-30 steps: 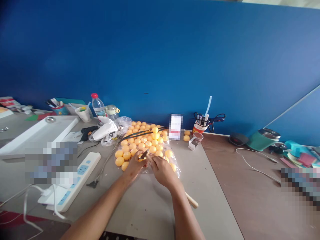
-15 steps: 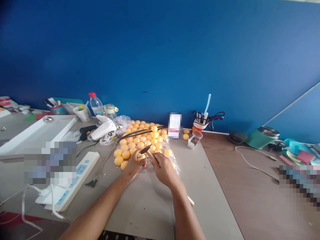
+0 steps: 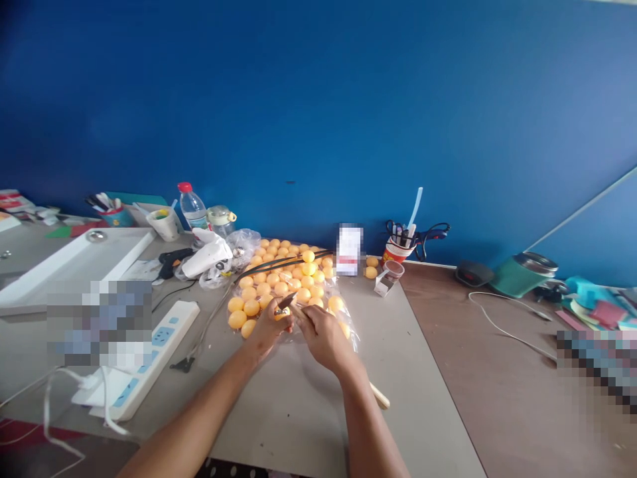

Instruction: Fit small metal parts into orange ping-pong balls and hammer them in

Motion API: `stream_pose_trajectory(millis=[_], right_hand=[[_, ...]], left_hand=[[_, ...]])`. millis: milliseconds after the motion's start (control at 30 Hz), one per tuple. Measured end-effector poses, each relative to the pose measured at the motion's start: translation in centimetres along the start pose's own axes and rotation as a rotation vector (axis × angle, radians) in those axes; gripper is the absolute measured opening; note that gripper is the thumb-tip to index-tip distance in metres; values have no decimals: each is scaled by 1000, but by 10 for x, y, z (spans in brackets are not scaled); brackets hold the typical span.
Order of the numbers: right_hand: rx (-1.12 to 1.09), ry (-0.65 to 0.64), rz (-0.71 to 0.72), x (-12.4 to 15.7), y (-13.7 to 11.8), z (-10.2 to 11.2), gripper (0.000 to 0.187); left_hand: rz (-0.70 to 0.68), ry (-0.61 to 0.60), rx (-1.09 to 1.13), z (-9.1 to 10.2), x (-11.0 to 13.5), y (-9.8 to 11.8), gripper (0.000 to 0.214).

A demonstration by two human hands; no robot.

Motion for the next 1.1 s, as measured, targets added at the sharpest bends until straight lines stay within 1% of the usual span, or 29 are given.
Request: stream_pose_trajectory(millis=[100, 200, 333, 467, 533, 633, 767, 900, 1033, 1100], right_hand=[[19, 16, -14, -1, 1, 1, 18], [24, -25, -23, -1, 2, -1, 19], [8, -28, -41, -1, 3, 0, 19], [21, -62, -13, 1, 1, -4, 23], [-2, -46, 2, 1, -1, -4, 22], [-17, -32, 13, 1, -3, -3, 21], [12, -44, 12, 1, -3, -3, 20], [-17, -23, 1, 1, -2, -2, 21], [-16, -58, 16, 1, -2, -5, 19], [-29, -38, 8, 0, -1, -4, 20]], left_hand=[[-17, 15, -55, 1, 1, 1, 34], [21, 1, -4, -1, 3, 2, 33], [13, -1, -12, 0, 3, 3, 35], [72, 3, 72, 0, 3, 1, 38], [56, -4, 82, -1, 2, 2, 39], [13, -8, 40, -1, 2, 3, 36], [53, 0, 68, 0, 2, 0, 38], [11, -9, 14, 0, 1, -2, 36], [80, -11, 136, 0, 1, -3, 37], [97, -12, 172, 0, 2, -1, 38]])
Point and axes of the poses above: each hand's wrist, its own x-axis away from the middle knuckle, its own z-axis out of the back of the hand, y = z × x, the point moved 5 cm from there along -x, towards the middle knuckle, and after that the axes turned 15 degrees about y, right-handed, at the moved point
